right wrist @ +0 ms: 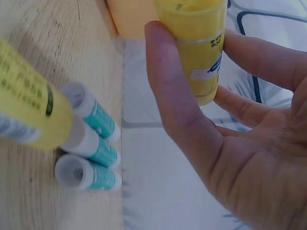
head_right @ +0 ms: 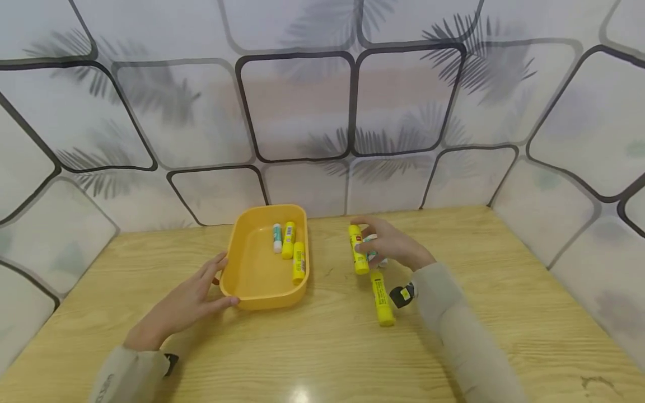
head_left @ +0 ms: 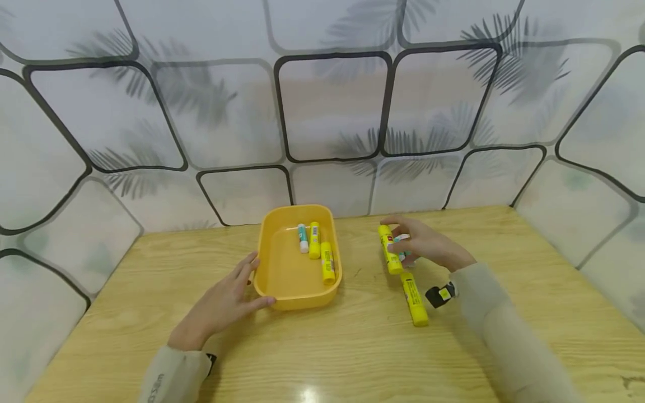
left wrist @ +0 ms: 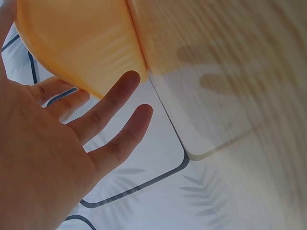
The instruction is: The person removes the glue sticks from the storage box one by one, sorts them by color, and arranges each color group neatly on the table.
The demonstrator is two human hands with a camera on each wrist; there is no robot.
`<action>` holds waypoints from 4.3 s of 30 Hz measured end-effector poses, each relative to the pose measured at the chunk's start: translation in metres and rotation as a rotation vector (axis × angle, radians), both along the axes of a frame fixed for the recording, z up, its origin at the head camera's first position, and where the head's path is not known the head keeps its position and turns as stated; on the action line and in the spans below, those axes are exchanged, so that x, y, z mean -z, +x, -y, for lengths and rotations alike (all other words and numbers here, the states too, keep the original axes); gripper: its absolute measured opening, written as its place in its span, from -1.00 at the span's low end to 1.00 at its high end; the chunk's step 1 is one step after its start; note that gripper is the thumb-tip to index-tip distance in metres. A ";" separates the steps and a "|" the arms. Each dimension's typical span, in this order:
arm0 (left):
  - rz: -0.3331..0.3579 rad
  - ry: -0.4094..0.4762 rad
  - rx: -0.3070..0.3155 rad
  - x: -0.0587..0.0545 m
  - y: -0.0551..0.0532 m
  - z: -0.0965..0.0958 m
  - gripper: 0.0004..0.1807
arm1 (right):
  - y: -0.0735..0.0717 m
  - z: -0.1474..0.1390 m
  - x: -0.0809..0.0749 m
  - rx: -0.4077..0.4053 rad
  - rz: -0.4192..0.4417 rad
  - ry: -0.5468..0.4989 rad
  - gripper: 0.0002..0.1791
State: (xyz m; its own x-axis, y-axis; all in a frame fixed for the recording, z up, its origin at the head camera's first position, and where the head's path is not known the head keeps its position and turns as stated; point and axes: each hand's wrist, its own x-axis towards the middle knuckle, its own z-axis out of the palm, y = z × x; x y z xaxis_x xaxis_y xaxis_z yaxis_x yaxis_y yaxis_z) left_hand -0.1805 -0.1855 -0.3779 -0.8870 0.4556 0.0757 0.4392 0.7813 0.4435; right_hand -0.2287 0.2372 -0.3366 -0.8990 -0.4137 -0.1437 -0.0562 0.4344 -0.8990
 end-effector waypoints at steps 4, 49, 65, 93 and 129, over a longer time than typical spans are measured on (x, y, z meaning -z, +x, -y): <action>0.003 0.010 0.009 -0.002 -0.001 0.000 0.05 | 0.004 -0.013 0.000 0.021 -0.010 0.020 -0.22; 0.060 0.019 -0.006 -0.004 -0.002 -0.001 0.10 | 0.040 -0.058 0.020 0.005 0.053 0.060 -0.20; 0.067 0.032 -0.012 0.004 -0.004 -0.002 0.10 | 0.053 -0.057 0.030 -0.009 0.114 0.135 -0.27; 0.054 0.010 -0.033 0.004 -0.002 -0.001 0.12 | 0.062 -0.048 0.035 0.026 0.100 0.181 -0.27; 0.039 0.012 -0.030 0.003 -0.002 0.001 0.11 | -0.006 0.003 -0.038 0.012 -0.034 0.052 -0.37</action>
State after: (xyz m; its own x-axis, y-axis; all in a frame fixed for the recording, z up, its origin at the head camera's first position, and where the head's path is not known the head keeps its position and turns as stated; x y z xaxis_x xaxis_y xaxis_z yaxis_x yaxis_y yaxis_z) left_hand -0.1827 -0.1862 -0.3811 -0.9027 0.4279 0.0455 0.3975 0.7886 0.4691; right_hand -0.2345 0.2338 -0.2987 -0.9085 -0.3959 -0.1339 -0.0810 0.4812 -0.8728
